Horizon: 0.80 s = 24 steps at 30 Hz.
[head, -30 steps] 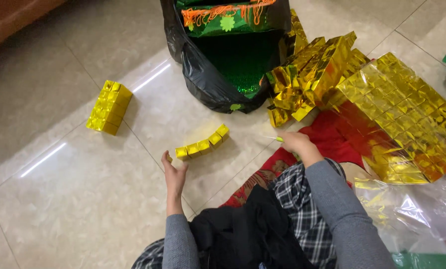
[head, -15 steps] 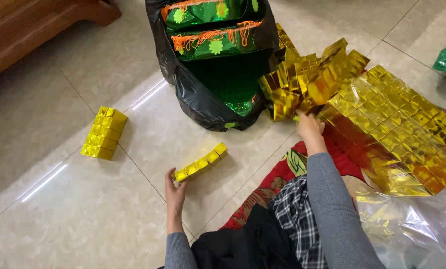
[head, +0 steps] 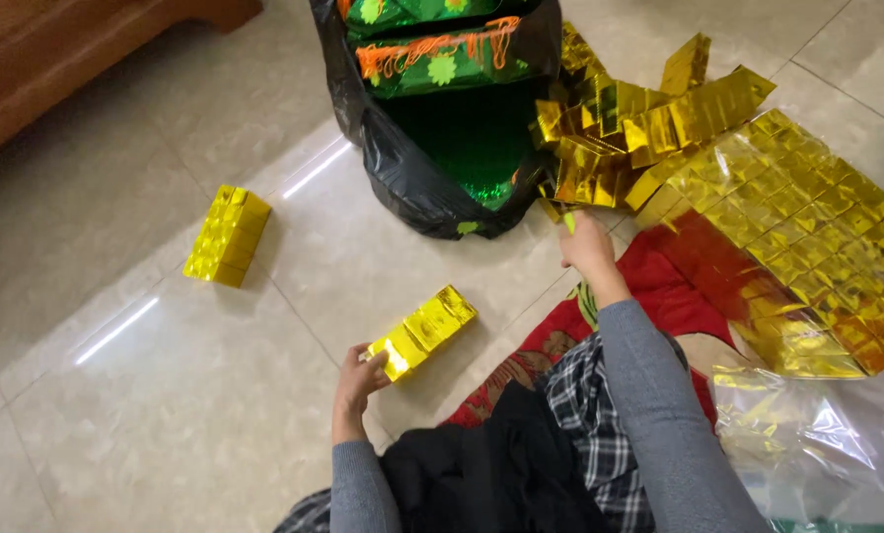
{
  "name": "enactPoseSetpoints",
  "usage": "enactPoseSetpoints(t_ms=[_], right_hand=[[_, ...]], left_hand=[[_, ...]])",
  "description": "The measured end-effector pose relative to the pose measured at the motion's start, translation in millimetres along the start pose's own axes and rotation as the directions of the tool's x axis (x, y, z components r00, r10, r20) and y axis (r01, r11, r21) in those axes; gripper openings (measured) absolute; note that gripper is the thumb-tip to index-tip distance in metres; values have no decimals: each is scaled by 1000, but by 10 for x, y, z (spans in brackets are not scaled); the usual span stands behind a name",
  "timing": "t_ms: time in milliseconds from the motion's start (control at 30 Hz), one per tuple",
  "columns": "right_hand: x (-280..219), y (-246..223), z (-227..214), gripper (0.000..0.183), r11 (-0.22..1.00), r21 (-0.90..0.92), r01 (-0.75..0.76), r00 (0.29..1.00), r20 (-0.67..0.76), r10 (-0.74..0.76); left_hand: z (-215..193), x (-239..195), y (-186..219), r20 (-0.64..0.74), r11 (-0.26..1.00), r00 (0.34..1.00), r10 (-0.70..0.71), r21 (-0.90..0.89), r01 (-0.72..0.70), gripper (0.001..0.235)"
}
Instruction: Cutting gold foil sheets into smaller strips using a knife while sitting on the floor
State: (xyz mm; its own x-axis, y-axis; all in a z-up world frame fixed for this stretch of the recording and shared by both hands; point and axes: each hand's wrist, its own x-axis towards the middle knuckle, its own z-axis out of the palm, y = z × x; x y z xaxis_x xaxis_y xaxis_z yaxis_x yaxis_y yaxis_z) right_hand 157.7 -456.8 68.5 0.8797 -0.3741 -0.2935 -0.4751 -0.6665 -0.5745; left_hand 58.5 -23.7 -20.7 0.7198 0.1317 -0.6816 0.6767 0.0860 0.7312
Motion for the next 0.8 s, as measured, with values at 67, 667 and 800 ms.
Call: enactPoseSetpoints(t_ms=[67,667,800], right_hand=[[-109,21,164,49,999,-1,44,994,104,-44],[-1947,-310,1645,60,766,620,-169,659,649,-380],[-1832,-271,1764,58,725,634,-271,710,640,-294]], left_hand=[[-62,130,-161,-67,993,994,88,81,-83,69],[416,-1540,56,502,694,843,196,536,-480,48],[454,-1461,61,465,604,852,238,616,-506,62]])
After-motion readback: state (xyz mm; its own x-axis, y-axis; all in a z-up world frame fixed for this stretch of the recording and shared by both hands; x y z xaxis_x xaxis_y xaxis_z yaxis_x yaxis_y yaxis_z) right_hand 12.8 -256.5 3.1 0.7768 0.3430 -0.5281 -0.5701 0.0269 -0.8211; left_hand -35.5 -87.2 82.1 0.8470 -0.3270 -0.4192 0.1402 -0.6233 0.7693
